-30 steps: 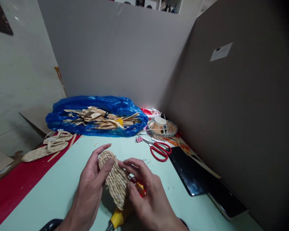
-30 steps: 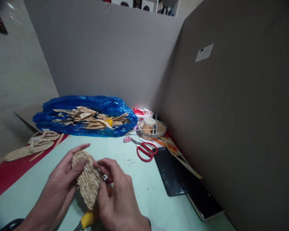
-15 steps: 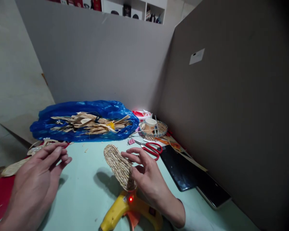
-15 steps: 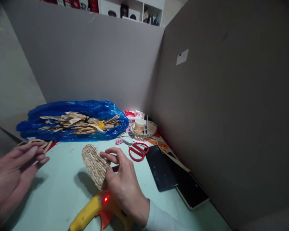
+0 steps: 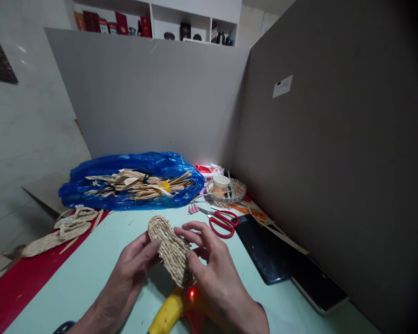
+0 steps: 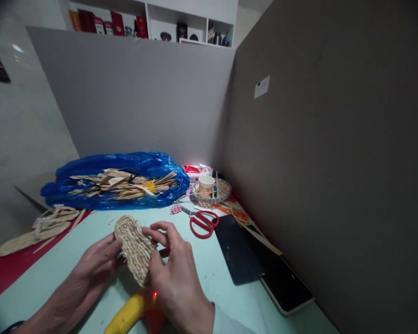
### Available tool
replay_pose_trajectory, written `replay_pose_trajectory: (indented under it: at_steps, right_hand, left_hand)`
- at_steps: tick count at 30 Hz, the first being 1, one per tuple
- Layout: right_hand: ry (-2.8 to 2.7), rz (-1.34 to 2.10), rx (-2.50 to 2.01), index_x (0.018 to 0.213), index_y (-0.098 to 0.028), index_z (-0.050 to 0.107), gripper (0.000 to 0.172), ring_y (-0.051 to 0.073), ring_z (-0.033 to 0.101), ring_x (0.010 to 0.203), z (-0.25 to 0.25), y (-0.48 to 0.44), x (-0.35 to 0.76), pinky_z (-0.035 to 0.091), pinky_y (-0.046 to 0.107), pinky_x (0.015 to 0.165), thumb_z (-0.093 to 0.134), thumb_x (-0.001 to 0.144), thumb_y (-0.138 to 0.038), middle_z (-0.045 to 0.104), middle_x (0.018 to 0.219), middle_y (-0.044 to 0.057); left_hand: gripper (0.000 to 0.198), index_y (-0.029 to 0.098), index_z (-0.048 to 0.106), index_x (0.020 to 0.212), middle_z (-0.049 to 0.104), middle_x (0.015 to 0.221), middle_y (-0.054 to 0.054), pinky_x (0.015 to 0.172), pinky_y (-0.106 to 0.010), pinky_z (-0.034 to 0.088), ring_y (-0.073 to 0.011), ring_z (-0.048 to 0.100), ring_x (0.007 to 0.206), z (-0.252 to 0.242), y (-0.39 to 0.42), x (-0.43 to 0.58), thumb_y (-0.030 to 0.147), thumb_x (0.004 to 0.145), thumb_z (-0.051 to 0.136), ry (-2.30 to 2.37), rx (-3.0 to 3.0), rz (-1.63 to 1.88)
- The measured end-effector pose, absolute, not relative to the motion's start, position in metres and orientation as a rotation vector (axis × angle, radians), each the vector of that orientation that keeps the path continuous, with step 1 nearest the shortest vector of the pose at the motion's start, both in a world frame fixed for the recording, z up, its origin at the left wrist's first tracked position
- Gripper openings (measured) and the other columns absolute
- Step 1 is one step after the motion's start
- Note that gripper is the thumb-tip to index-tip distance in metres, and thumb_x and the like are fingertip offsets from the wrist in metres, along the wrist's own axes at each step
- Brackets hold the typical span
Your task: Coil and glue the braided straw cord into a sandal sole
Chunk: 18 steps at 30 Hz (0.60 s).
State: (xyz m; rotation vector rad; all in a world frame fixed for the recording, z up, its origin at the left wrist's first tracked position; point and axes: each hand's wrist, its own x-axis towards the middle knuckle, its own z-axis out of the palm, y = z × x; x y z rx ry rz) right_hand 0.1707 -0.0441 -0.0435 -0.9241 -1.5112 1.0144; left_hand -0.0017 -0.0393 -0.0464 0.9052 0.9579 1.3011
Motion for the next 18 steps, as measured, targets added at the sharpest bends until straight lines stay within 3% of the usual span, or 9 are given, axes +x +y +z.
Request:
replay_pose_trajectory:
  at_steps: [9,14,18]
  right_hand:
    - [-1.663,0.77,-0.911,0.125,-0.023,0.053,0.038,0.022,0.073,0.116,-0.049,-0.056,0.173,0.051,0.041,0.102,0.055,0.088,-0.013,0.078,0.121,0.007]
    - [-1.644,0.585,-0.925,0.114,-0.024,0.062,0.022,0.017,0.067,0.095,-0.045,-0.054,0.178,0.049,0.031,0.089,0.065,0.093,-0.018,0.078,0.097,-0.002]
    - [-1.719,0.478,-0.881,0.098,-0.022,0.068,0.009,0.015,0.062,0.09,-0.041,-0.055,0.179,0.047,0.028,0.084,0.071,0.092,-0.016,0.074,0.094,-0.002]
  left_hand:
    - [0.031,0.019,0.081,0.094,0.079,0.085,-0.006,0.071,-0.03,0.058,-0.0219,0.072,0.079,-0.054,-0.049,0.005,0.04,0.074,0.09,1.012,0.831,1.261]
    - [0.039,0.02,0.082,0.086,0.076,0.078,-0.007,0.07,-0.036,0.06,-0.0278,0.072,0.077,-0.045,-0.065,0.011,0.054,0.068,0.089,1.201,1.007,1.181]
    - [0.038,0.025,0.083,0.08,0.076,0.073,-0.006,0.063,-0.031,0.058,-0.0275,0.072,0.075,-0.039,-0.076,0.019,0.054,0.059,0.092,1.257,0.996,1.25]
